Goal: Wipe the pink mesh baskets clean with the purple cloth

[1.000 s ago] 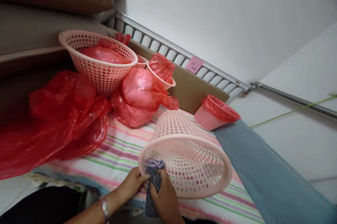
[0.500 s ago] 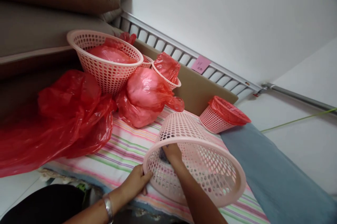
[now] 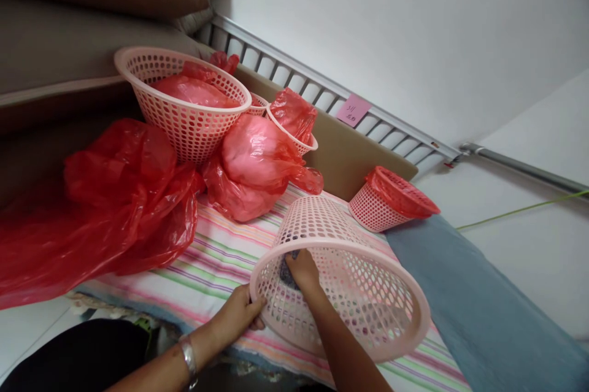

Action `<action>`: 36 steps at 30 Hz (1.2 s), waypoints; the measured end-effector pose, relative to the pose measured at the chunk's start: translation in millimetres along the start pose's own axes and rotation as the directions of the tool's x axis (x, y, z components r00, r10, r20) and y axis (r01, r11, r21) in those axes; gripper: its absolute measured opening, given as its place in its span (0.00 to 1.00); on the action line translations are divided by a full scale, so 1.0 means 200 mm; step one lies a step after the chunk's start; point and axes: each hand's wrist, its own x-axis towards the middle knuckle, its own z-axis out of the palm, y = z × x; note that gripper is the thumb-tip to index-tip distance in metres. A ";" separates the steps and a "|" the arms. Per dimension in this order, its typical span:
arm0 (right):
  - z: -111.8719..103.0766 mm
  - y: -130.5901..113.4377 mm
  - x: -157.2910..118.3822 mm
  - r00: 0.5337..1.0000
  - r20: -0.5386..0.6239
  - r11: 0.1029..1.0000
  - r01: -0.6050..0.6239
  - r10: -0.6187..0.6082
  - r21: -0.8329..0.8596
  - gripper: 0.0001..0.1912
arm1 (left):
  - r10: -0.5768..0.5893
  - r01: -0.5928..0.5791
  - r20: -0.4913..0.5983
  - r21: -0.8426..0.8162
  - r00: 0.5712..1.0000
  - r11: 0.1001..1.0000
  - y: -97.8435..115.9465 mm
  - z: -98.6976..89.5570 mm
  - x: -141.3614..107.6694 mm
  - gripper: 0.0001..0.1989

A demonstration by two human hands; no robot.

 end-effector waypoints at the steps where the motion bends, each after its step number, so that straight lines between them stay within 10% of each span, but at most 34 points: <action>1: 0.00 0.00 -0.06 1.000 -0.001 1.000 0.007 -0.007 0.006 0.25 | -0.007 0.007 0.000 -0.009 1.000 1.000 0.00 0.00 0.00 0.26; 9: 0.09 0.04 -0.72 0.977 -0.007 0.976 0.215 -0.215 0.020 0.21 | -0.019 0.018 -0.028 -0.047 0.999 0.999 -0.01 0.00 0.00 0.27; 13: 0.11 0.08 -0.83 0.966 -0.011 0.965 0.258 -0.258 0.040 0.20 | 0.014 -0.015 -0.069 -0.022 0.998 1.000 0.01 0.01 -0.01 0.23; 28: -0.04 -0.02 0.11 1.000 0.004 0.999 -0.025 0.025 -0.023 0.25 | 0.067 -0.050 -0.099 0.167 0.993 0.985 0.13 -0.05 -0.01 0.15; 36: -0.02 0.01 0.19 1.000 0.000 1.000 -0.002 0.002 0.022 0.25 | -0.084 0.073 -0.088 -0.127 0.993 0.989 0.03 0.03 -0.03 0.24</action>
